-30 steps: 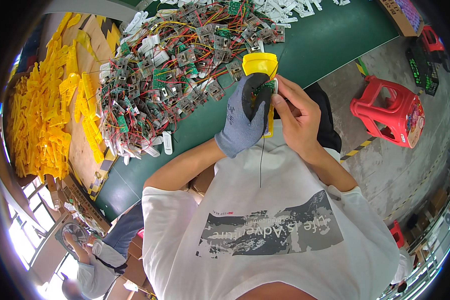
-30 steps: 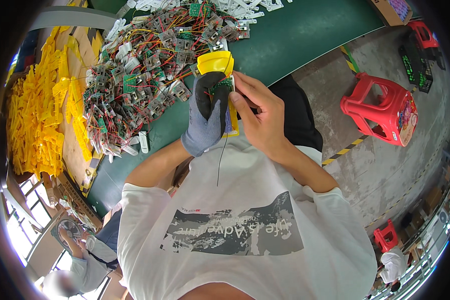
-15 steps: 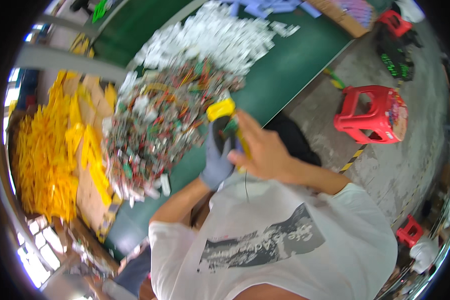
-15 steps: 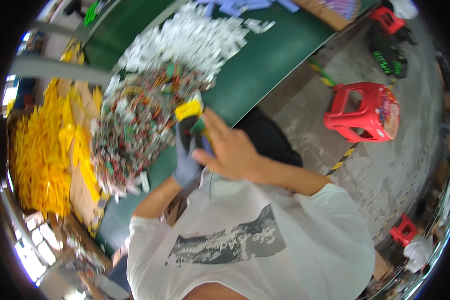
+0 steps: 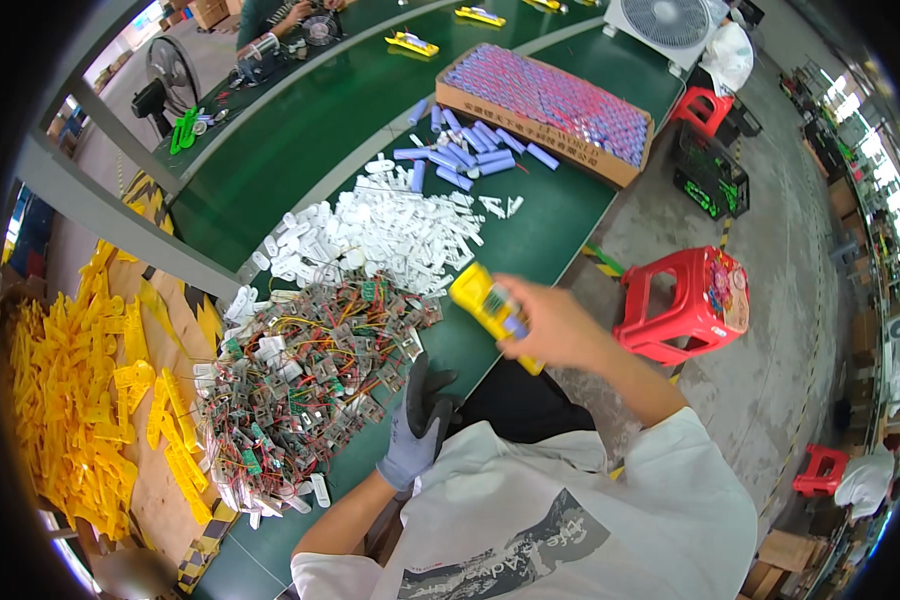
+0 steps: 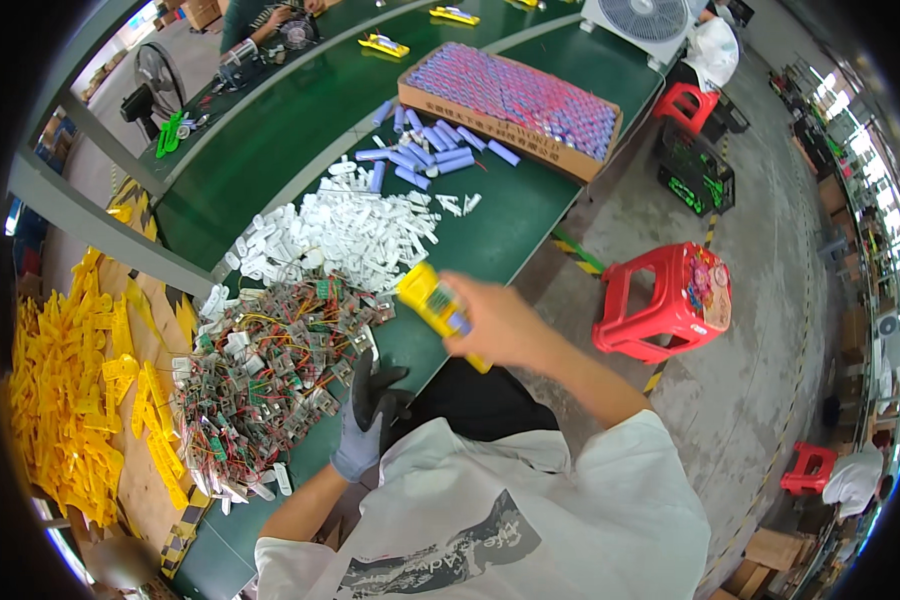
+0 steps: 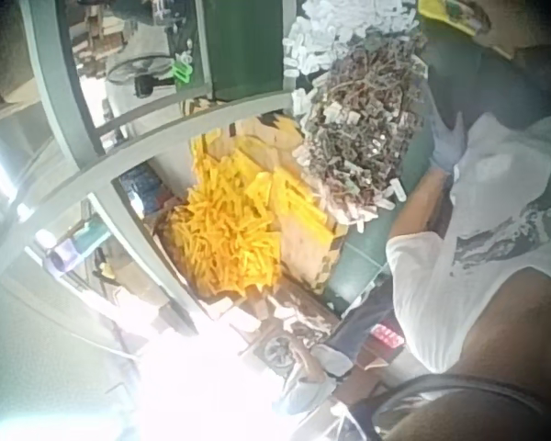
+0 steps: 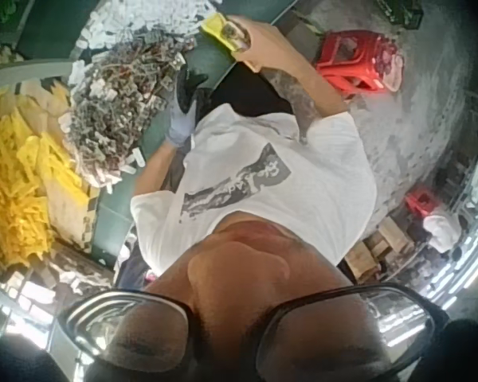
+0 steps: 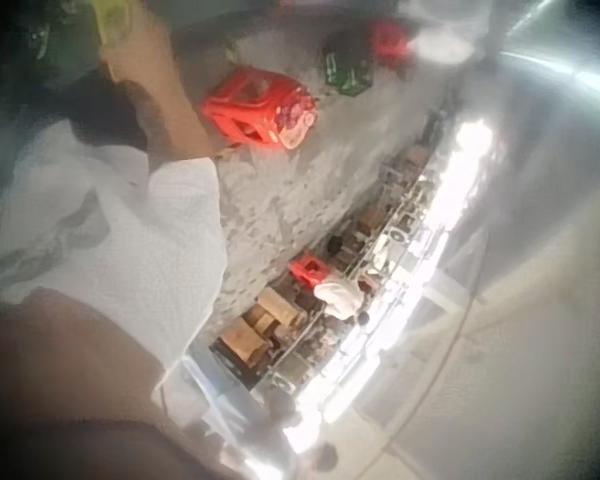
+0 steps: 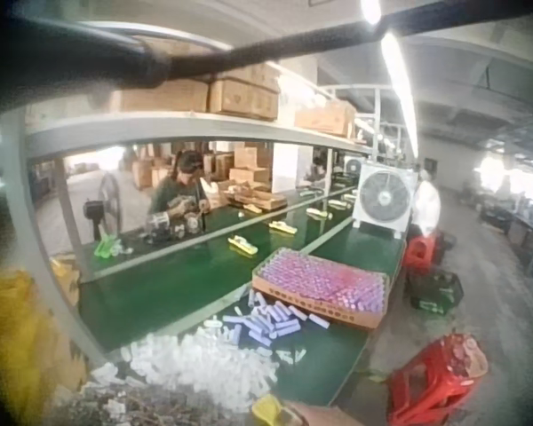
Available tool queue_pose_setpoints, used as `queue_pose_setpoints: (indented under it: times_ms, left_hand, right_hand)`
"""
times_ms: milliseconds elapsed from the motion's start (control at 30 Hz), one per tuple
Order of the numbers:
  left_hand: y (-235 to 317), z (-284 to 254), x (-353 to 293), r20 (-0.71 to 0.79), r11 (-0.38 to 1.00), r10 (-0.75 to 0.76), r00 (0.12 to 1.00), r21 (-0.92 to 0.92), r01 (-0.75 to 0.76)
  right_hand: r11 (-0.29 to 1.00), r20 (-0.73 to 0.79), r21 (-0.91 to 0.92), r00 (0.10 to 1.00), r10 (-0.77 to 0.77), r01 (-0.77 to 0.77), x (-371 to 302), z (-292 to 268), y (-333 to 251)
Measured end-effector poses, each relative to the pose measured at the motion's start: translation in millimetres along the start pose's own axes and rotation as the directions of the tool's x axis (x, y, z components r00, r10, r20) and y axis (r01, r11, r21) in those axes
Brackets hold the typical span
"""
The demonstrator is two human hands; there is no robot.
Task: Manually assembling small electronic circuit boards into yellow plastic housings.
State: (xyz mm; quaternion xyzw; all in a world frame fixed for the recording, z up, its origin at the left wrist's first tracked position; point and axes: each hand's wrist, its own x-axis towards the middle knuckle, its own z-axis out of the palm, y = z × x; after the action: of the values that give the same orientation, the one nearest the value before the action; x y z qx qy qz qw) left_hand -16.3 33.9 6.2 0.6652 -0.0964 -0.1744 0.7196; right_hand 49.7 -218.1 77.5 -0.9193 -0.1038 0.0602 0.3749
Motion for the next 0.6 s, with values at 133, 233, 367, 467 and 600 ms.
queue_pose_setpoints:
  times_ms: [133, 233, 367, 467, 600]
  left_hand:
    - [-8, 3, -1, 0.011, 0.999, 0.044, 0.999, 0.031, -0.044]
    - [-4, 4, 3, 0.056, 0.954, 0.058, 0.997, 0.292, -0.072]
    - [-4, 0, 4, 0.081, 0.853, 0.187, 0.979, 0.482, -0.202]
    - [7, -1, 1, 0.097, 0.836, 0.204, 0.974, 0.500, -0.225]
    - [-2, -1, -8, 0.119, 0.895, 0.141, 0.983, 0.410, -0.178]
  right_hand:
    - [0.995, -0.171, 0.023, 0.981, 0.095, -0.092, 51, -59, 45]
    - [0.995, -0.132, -0.063, 0.989, 0.071, -0.080, 109, -90, 56]
    - [0.983, -0.086, -0.124, 0.986, -0.143, 0.132, 223, -82, 25]
    - [0.989, -0.046, -0.075, 0.990, -0.134, 0.130, 316, -44, -14]
    - [0.962, -0.026, -0.210, 0.982, -0.185, 0.176, 401, 37, -87]
